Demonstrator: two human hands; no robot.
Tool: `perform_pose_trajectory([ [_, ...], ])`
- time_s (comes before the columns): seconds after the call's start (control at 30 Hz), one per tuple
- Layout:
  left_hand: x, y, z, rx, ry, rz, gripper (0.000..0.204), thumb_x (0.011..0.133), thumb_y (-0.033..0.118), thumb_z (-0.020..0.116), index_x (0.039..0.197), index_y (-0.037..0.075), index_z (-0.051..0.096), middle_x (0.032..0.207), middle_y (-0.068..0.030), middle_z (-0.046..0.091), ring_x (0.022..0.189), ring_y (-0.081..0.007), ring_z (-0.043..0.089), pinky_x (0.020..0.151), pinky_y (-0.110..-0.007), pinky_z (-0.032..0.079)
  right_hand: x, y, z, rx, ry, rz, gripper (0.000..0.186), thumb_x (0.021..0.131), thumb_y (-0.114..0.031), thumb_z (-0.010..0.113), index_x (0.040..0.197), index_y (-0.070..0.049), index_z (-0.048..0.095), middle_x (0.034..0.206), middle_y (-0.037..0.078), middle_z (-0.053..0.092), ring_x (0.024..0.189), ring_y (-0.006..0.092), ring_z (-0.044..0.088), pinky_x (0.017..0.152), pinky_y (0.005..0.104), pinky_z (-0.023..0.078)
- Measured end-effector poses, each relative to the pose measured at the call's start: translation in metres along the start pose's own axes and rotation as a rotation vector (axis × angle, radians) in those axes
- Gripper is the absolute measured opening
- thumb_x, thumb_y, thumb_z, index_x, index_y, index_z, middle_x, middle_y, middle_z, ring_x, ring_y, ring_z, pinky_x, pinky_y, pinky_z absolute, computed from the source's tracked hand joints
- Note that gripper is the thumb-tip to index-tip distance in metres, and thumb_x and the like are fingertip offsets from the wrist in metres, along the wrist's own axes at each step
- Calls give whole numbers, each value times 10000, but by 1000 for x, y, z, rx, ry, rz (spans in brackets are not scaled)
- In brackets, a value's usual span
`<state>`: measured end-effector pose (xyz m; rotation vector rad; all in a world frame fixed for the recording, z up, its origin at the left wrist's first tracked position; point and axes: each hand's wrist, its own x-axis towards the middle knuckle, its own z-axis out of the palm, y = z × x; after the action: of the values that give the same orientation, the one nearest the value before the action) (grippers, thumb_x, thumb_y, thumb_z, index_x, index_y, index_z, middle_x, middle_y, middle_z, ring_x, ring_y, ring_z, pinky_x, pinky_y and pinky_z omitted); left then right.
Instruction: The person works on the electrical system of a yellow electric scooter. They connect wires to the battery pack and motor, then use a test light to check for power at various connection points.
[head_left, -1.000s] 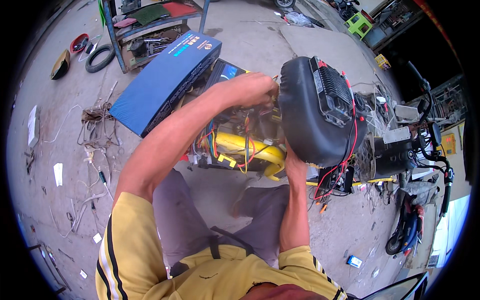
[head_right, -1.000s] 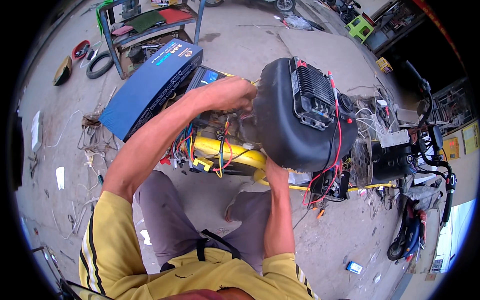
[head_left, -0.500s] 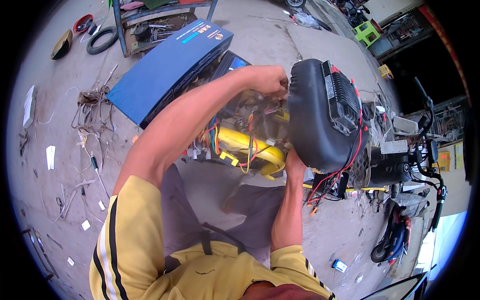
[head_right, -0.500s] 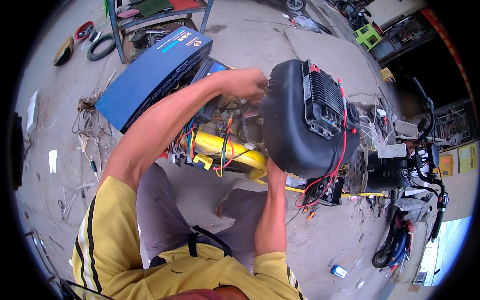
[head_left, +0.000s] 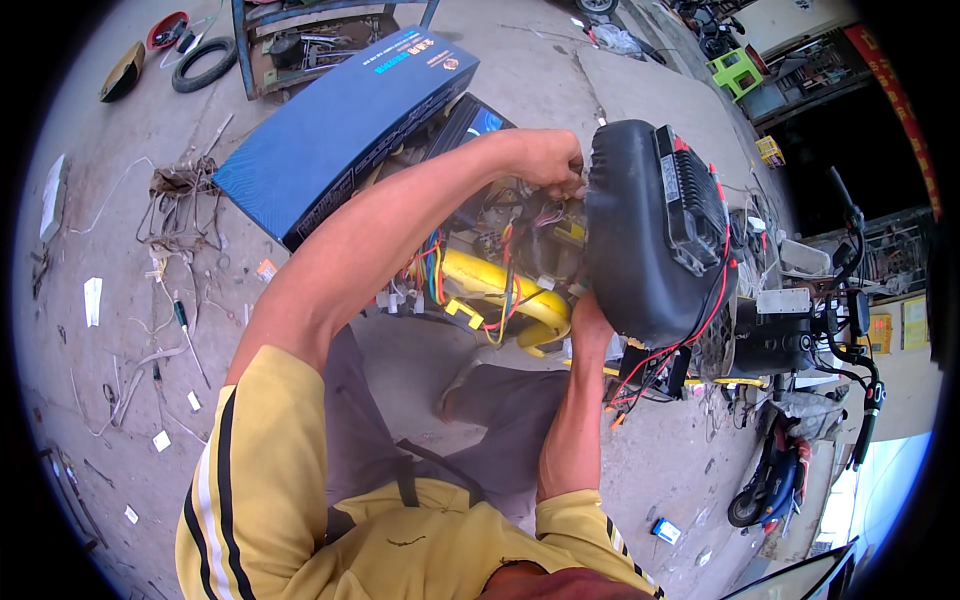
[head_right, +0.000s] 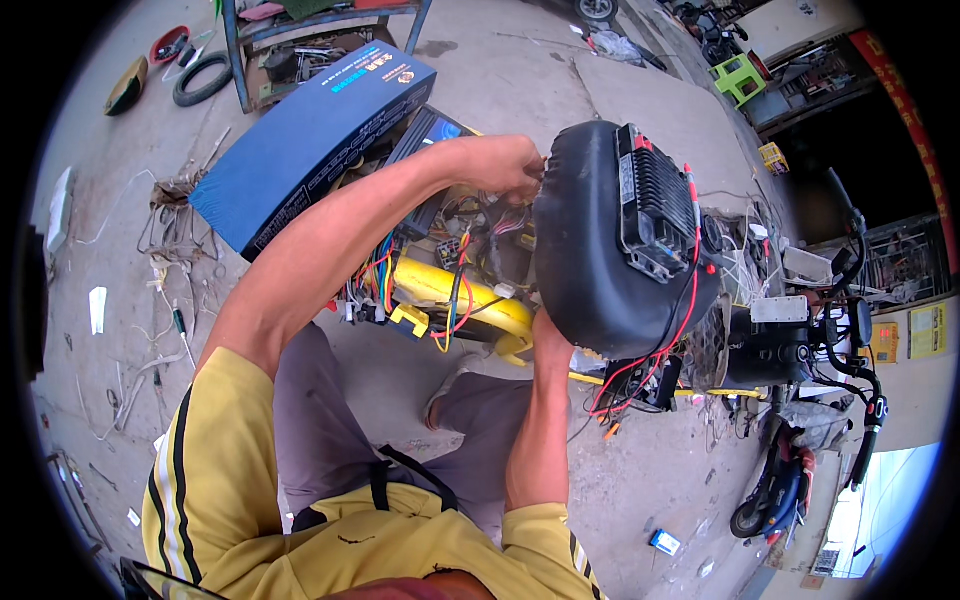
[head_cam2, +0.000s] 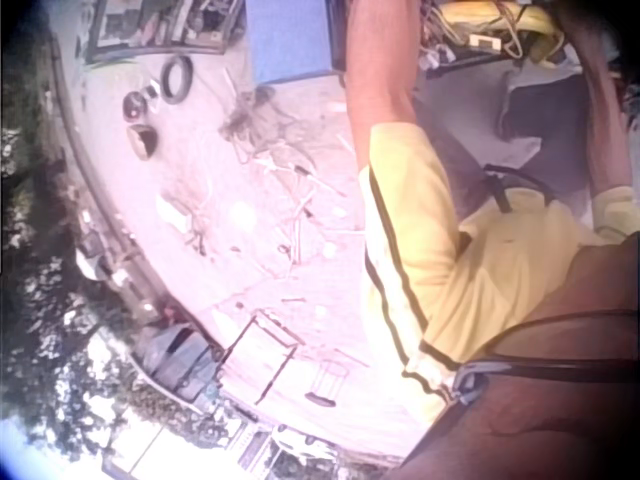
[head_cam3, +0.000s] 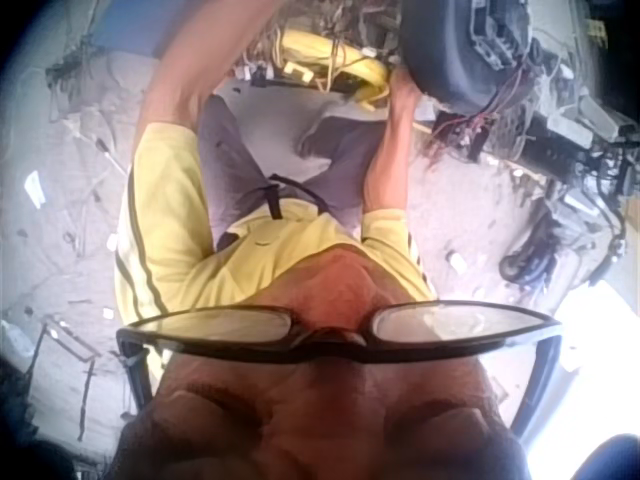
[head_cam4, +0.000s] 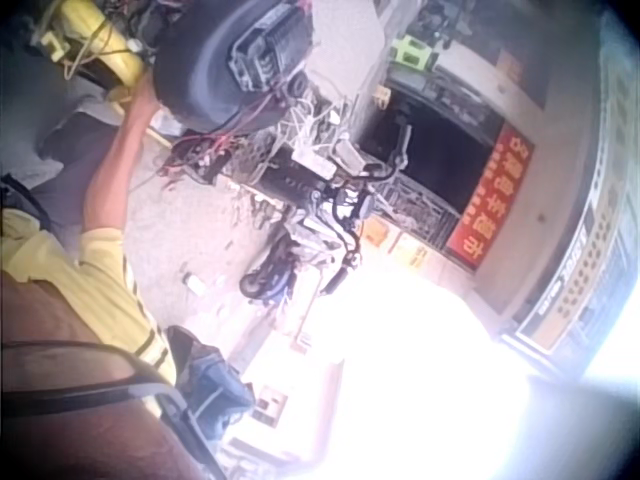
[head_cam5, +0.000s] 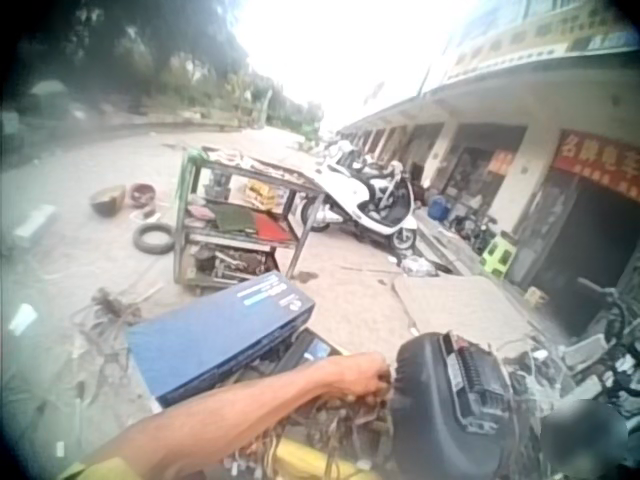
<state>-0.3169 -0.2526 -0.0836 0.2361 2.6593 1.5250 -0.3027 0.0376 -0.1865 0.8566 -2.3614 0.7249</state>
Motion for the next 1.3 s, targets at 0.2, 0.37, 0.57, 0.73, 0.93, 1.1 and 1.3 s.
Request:
perform_pose_trajectory([
  [0.2, -2, 1, 2, -21, 7, 22, 281, 908, 144, 691, 1100, -39, 782, 864, -121, 776, 798, -209, 728, 794, -370, 575, 4, -16, -9, 149, -50, 48, 175, 1032, -66, 586, 1066, 8, 741, 1153, 150, 751, 1114, 313, 667, 1035, 436, 459],
  [0.37, 5, -6, 0, 14, -30, 8, 282, 920, 130, 678, 1131, -29, 776, 889, -111, 785, 808, -210, 736, 795, -373, 582, 6, -15, -12, 227, -109, 97, 146, 1025, -34, 600, 1020, 9, 740, 1148, 132, 747, 1115, 292, 657, 1053, 425, 446],
  [0.57, -6, 3, -4, 81, -84, 1, 322, 875, 92, 782, 1171, -33, 757, 1007, -141, 788, 888, -244, 742, 822, -392, 592, 8, -26, -19, 397, -91, 237, 162, 1045, -62, 620, 1118, 17, 740, 1203, 109, 730, 1126, 245, 647, 1054, 413, 456],
  [0.73, 3, -18, 0, 184, -1, 153, 274, 839, 85, 848, 1085, 13, 752, 970, -141, 783, 912, -283, 758, 797, -427, 585, 5, -19, -8, 472, -22, 316, 214, 1049, -62, 625, 1211, 23, 735, 1195, 94, 727, 1103, 211, 643, 992, 388, 497],
  [0.93, -8, -10, 3, 293, 37, 191, 257, 828, 46, 824, 1062, 22, 721, 1037, -155, 771, 1035, -348, 735, 864, -444, 571, -5, 4, -2, 349, -41, 270, 257, 1080, -98, 581, 1255, 24, 724, 1153, 79, 706, 1019, 190, 632, 958, 373, 515],
  [1.1, -11, -8, 6, 286, 68, 185, 254, 836, 30, 806, 1067, 28, 700, 1041, -157, 763, 1034, -356, 730, 861, -451, 566, -8, 14, 4, 415, -17, 313, 281, 1106, -133, 542, 1261, 15, 724, 1126, 72, 701, 940, 183, 634, 830, 342, 550],
  [1.3, -5, -15, 6, 310, 123, 163, 238, 849, 44, 802, 1062, 51, 697, 1000, -159, 760, 996, -374, 730, 829, -463, 569, 0, -3, -17, 555, -166, 571, 304, 1117, -196, 538, 1284, -23, 723, 1152, 61, 719, 952, 149, 666, 723, 297, 533],
])
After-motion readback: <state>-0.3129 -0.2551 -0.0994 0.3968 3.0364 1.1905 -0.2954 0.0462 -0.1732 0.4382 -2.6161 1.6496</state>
